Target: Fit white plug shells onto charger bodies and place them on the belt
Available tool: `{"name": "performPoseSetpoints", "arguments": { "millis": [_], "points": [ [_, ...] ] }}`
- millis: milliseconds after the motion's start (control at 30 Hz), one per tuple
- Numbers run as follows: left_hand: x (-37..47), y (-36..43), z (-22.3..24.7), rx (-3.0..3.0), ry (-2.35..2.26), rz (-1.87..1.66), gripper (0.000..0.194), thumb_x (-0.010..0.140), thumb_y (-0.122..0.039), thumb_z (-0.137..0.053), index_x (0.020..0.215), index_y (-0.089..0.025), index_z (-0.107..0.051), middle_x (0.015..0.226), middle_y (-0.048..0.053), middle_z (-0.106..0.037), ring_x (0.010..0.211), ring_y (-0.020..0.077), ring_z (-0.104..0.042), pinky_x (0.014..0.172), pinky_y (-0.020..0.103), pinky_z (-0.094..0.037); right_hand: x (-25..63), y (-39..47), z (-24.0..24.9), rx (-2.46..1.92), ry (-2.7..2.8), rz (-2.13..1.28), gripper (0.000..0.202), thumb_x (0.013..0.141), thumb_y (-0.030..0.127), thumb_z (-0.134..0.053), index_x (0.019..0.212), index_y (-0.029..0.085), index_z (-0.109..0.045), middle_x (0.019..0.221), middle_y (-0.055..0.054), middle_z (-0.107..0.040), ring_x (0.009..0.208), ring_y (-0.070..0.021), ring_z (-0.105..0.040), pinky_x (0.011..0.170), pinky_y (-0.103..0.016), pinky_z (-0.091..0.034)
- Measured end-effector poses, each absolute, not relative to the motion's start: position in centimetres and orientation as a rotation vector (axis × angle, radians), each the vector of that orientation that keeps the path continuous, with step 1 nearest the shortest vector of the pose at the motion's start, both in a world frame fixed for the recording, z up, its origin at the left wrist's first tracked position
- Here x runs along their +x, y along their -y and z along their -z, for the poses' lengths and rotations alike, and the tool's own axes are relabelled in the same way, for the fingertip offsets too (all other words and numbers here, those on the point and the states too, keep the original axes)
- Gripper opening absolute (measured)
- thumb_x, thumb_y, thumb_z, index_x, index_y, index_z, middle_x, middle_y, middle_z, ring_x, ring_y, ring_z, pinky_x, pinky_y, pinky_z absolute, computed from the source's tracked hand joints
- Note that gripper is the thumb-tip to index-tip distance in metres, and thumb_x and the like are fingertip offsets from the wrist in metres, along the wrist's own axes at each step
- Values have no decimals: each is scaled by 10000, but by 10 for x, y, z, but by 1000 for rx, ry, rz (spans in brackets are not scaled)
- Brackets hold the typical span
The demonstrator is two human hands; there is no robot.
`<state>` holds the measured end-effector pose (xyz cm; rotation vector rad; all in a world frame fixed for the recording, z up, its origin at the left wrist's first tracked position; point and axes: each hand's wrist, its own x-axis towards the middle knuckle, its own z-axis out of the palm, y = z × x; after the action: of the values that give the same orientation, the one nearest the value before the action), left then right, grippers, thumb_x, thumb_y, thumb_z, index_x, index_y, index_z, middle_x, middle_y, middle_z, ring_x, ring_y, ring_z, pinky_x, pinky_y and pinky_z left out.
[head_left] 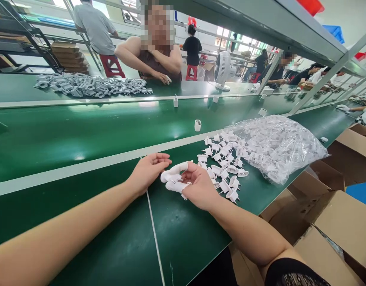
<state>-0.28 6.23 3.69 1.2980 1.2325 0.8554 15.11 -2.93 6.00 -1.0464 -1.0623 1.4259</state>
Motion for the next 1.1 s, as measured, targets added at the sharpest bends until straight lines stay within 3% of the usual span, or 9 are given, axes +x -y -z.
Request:
{"name": "performPoseSetpoints", "arguments": {
  "millis": [200,333,400,567,633,733,900,1000,1100],
  "points": [
    [60,-146,-44,1417,-1415,-998,338,749,-280,-749,1053,-161,-657,1132,111,-731,1054,232,-687,923,345,-541,151,41,-71,-1031,1250,-1163,189,731,351,-842,886,282,-760,704,31,-620,567,-126,-539,589,-294,-514],
    [105,-189,-39,1564,-1473,-1024,556,702,-317,-853,1177,-156,-612,1298,128,-662,1203,254,-610,1031,348,-464,157,32,-68,-1091,1040,-1026,212,668,335,-861,836,277,-745,1015,-23,-683,723,-147,-587,700,-325,-552],
    [121,-202,-35,1599,-1522,-986,633,655,-358,-900,1175,-146,-608,1330,164,-641,1231,305,-584,1034,392,-449,162,24,-64,-1109,875,-1096,276,618,328,-867,856,269,-741,1037,-32,-683,762,-159,-608,723,-333,-564],
    [132,-214,-28,1655,-1600,-930,186,822,-293,-739,936,-163,-672,1109,145,-724,1085,304,-632,942,389,-457,173,10,-61,-1043,533,-1357,305,640,300,-780,931,230,-721,910,-32,-712,761,-160,-651,763,-319,-581],
    [123,-206,-30,1662,-1613,-944,143,854,-267,-668,948,-160,-688,1078,127,-729,1035,282,-642,892,359,-467,175,9,-63,-1005,449,-1415,280,653,298,-766,916,220,-708,875,-32,-723,740,-154,-660,747,-302,-589],
    [92,-179,-37,1684,-1594,-966,261,876,-315,-616,1063,-156,-705,1052,96,-736,950,254,-655,813,332,-483,176,9,-66,-989,382,-1466,239,691,318,-765,897,217,-695,849,-36,-736,745,-164,-684,749,-308,-606],
    [12,-97,-49,1771,-1491,-910,388,803,-462,-695,1102,-218,-743,1035,37,-764,888,233,-667,816,326,-517,174,13,-68,-997,511,-1471,265,655,314,-788,889,214,-713,884,-38,-749,801,-182,-707,813,-341,-608],
    [-27,-43,-48,1891,-1346,-815,396,776,-524,-707,1057,-250,-762,1037,28,-767,908,243,-672,869,355,-536,171,18,-64,-1089,791,-1317,261,622,256,-819,866,232,-728,918,-21,-735,867,-187,-689,861,-347,-579],
    [-48,-3,-39,2007,-1213,-728,361,824,-530,-669,1055,-268,-760,1004,31,-753,900,242,-673,868,365,-552,166,26,-60,-1178,1161,-1035,236,671,228,-844,879,265,-740,924,-8,-707,860,-184,-646,860,-360,-556]
  ]
}}
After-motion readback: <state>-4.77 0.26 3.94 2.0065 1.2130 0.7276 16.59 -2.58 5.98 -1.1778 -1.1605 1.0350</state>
